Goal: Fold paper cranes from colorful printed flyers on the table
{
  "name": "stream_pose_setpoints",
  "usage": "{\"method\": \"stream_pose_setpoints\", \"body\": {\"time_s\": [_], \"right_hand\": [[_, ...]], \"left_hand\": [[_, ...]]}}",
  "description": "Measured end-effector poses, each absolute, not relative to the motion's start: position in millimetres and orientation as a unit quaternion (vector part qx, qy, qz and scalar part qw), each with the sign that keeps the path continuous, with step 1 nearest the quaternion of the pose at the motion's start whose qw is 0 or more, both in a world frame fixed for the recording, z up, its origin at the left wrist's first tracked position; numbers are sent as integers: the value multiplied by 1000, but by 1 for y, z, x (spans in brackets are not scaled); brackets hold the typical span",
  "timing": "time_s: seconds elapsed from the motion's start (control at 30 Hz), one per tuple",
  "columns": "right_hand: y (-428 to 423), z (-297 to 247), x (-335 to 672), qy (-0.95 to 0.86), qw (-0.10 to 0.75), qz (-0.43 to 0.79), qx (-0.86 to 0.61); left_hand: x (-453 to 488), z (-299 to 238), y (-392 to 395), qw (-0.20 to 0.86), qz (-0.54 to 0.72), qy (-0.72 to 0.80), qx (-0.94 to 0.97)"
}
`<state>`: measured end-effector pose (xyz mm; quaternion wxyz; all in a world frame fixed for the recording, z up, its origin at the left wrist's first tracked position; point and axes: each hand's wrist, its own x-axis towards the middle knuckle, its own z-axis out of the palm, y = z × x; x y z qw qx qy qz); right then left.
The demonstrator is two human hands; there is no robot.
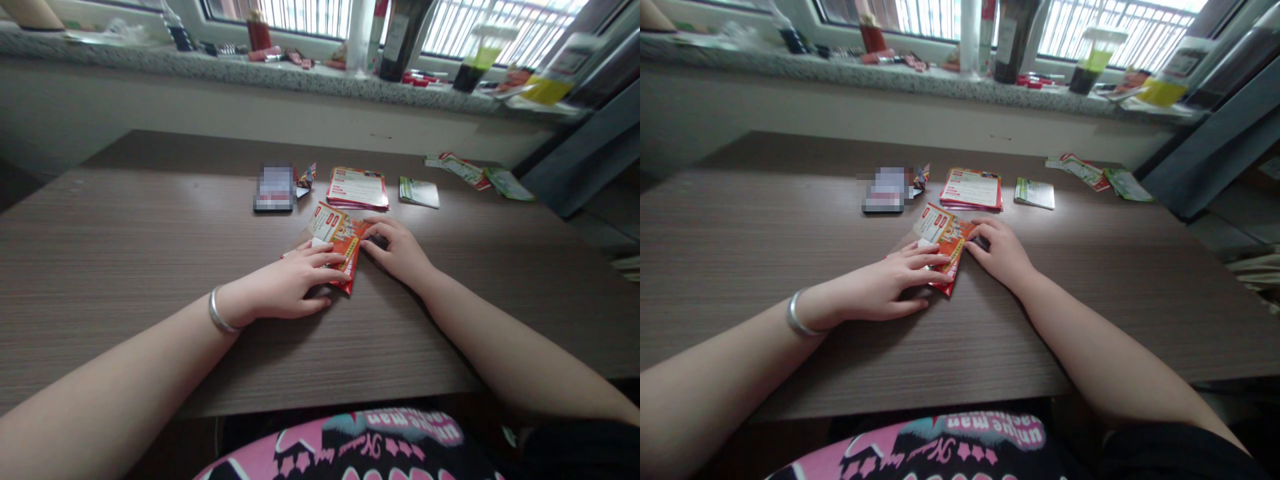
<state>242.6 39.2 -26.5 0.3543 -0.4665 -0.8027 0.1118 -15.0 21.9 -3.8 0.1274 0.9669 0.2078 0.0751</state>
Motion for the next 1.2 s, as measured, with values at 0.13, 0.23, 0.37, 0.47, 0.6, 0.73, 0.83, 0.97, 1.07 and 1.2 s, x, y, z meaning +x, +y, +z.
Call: {"method": "stream_pose_setpoints", "body": {"time_s": [0.13,0.23,0.37,0.47,0.6,0.73,0.83,0.97,1.07,1.2], "right_hand": [[39,-25,243,-809,350,104,-461],[39,-25,243,-802,357,105,-467],[41,-25,242,-784,367,111,-489],[41,-24,242,-771,371,113,-506],[40,-22,241,-763,379,117,-510],[37,-19,240,-769,377,104,-505],[33,-17,239,-779,380,91,-492],[29,-15,239,-796,389,75,-458],[28,-16,238,-810,386,52,-437],[29,-17,236,-815,395,27,-424]], "left_hand": [[-15,-3,22,127,76,215,965],[-15,-3,22,123,85,207,967],[-15,-4,22,114,96,201,968],[-15,-4,22,107,96,207,968],[-15,-4,21,97,85,218,967],[-15,-5,20,97,69,230,966],[-15,-4,20,93,61,242,964],[-14,-5,19,90,47,262,960],[-15,-5,19,91,37,267,959],[-15,-5,19,90,36,268,958]]}}
